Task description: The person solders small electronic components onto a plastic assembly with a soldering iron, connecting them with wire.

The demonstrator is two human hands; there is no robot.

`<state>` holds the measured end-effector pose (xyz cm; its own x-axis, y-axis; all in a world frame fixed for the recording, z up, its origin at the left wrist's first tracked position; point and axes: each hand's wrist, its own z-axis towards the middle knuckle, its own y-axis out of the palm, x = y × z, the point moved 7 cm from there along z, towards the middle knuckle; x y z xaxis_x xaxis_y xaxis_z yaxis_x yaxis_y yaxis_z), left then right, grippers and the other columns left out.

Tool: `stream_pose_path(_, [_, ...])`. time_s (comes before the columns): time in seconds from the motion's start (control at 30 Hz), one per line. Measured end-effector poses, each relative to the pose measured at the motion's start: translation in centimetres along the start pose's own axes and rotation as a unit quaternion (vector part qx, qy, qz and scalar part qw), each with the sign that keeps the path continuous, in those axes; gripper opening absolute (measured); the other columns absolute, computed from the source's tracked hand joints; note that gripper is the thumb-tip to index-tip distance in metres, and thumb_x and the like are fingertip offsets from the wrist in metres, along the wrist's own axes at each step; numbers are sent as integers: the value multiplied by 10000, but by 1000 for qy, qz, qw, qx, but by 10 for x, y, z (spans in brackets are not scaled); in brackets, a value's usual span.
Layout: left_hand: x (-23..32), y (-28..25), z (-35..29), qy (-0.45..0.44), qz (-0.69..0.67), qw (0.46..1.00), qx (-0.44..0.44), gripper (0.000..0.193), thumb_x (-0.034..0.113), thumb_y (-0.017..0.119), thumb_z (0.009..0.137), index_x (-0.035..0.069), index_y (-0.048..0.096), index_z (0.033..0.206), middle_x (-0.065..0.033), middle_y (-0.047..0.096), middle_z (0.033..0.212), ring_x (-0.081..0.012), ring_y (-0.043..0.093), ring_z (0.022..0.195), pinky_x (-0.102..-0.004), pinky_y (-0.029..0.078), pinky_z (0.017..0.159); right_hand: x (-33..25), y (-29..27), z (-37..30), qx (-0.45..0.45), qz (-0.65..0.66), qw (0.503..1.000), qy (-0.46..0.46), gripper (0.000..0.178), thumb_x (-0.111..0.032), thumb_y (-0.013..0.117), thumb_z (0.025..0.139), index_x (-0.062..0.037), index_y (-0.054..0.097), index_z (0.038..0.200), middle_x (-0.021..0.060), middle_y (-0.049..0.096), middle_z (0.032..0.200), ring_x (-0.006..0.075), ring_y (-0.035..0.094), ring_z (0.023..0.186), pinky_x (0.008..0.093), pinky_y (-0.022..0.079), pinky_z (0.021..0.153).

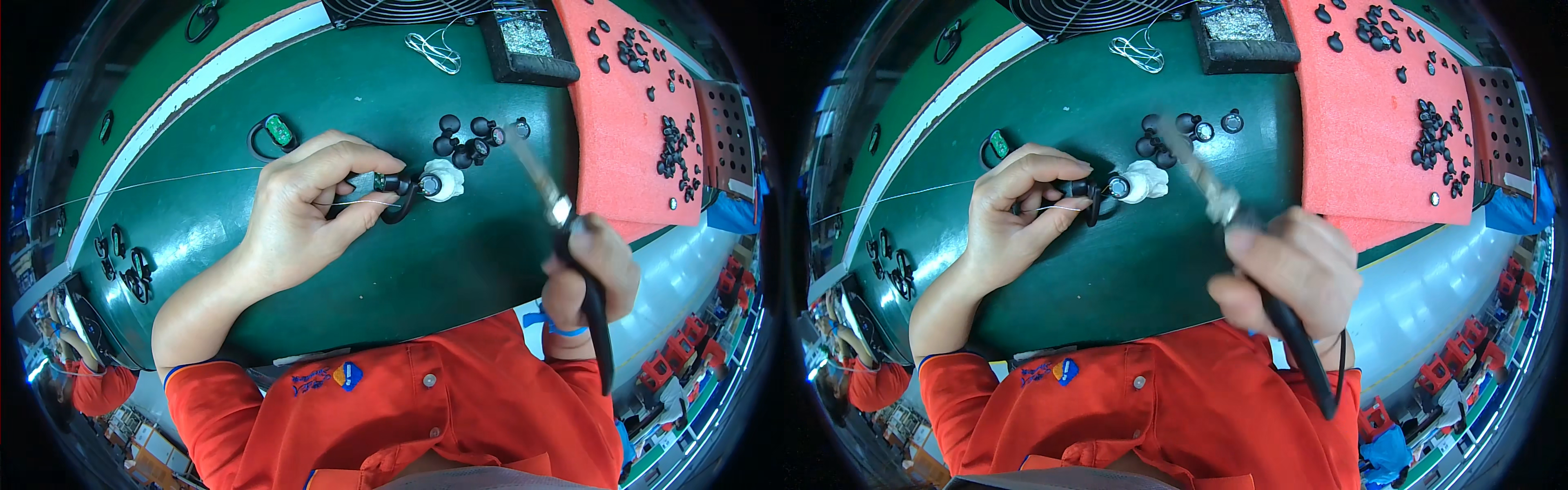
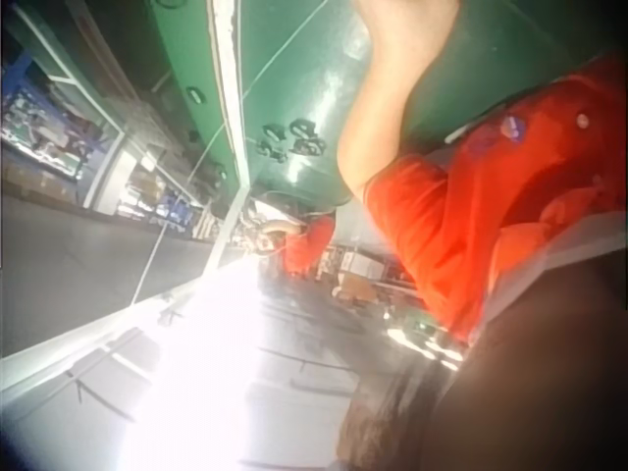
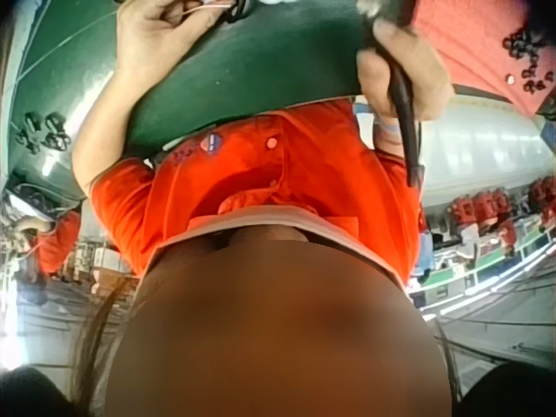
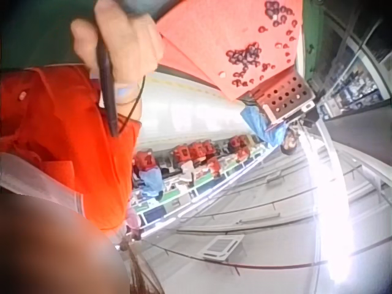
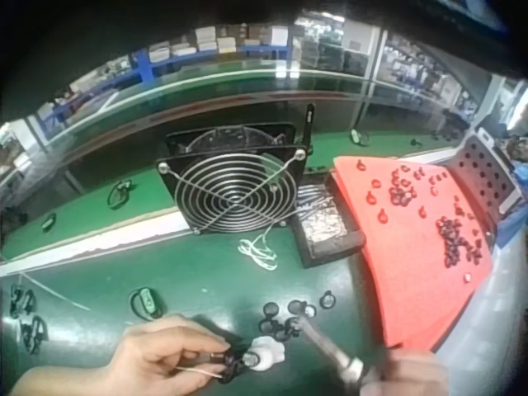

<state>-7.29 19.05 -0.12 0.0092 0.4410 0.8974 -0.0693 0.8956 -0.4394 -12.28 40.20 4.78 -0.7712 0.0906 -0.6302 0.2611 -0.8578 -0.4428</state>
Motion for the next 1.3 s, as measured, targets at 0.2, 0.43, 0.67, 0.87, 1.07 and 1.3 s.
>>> stream_pose_path(0.2, [-1, -3, 4, 1, 11, 1000, -9, 280, -7, 693, 693, 67, 644, 959, -39, 624, 863, -125, 574, 706, -224, 444, 570, 21, 23, 32, -160, -246, 955, 40, 183, -73, 677, 757, -47, 635, 933, 102, 584, 643, 210, 557, 524, 298, 448, 520])
stream_pose_path(0.43, [8, 5, -3, 90, 49, 993, -51, 333, 44, 627, 721, 52, 609, 1053, -100, 571, 823, -235, 574, 719, -320, 472, 603, 30, 40, 30, -250, -261, 928, 86, 202, 48, 587, 763, -29, 574, 949, 147, 554, 814, 299, 551, 733, 356, 440, 650])
stream_pose_path(0.67, [7, -4, -6, 69, 41, 996, -28, 235, 90, 591, 696, 56, 593, 928, -101, 570, 835, -260, 576, 648, -331, 458, 548, 21, 36, 21, -184, -231, 954, 48, 232, 81, 562, 753, -10, 563, 966, 137, 503, 724, 284, 518, 665, 368, 416, 587])
stream_pose_path(0.87, [-21, -101, -4, -68, 110, 987, 98, 233, 49, 596, 756, 47, 604, 989, -1, 569, 891, -7, 456, 570, -179, 387, 507, 28, 22, 12, -120, -223, 964, 78, 232, 92, 636, 745, 0, 568, 947, 164, 634, 871, 264, 628, 771, 318, 500, 698])
stream_pose_path(1.07, [-97, -255, -33, -131, 195, 905, 354, 381, 261, 722, 733, 92, 643, 1065, -17, 586, 802, -104, 581, 675, -248, 471, 611, 22, 24, 15, -114, -183, 974, 66, 276, 121, 667, 696, 3, 565, 924, 157, 641, 850, 273, 640, 751, 320, 513, 677])
stream_pose_path(1.3, [-153, -353, -85, -345, 490, 709, 373, 493, 391, 641, 775, 160, 563, 1203, -106, 645, 1026, -270, 600, 990, -380, 463, 849, 15, 21, 17, -114, -183, 976, 16, 244, 123, 627, 753, -5, 542, 943, 131, 641, 883, 186, 622, 786, 278, 500, 709])
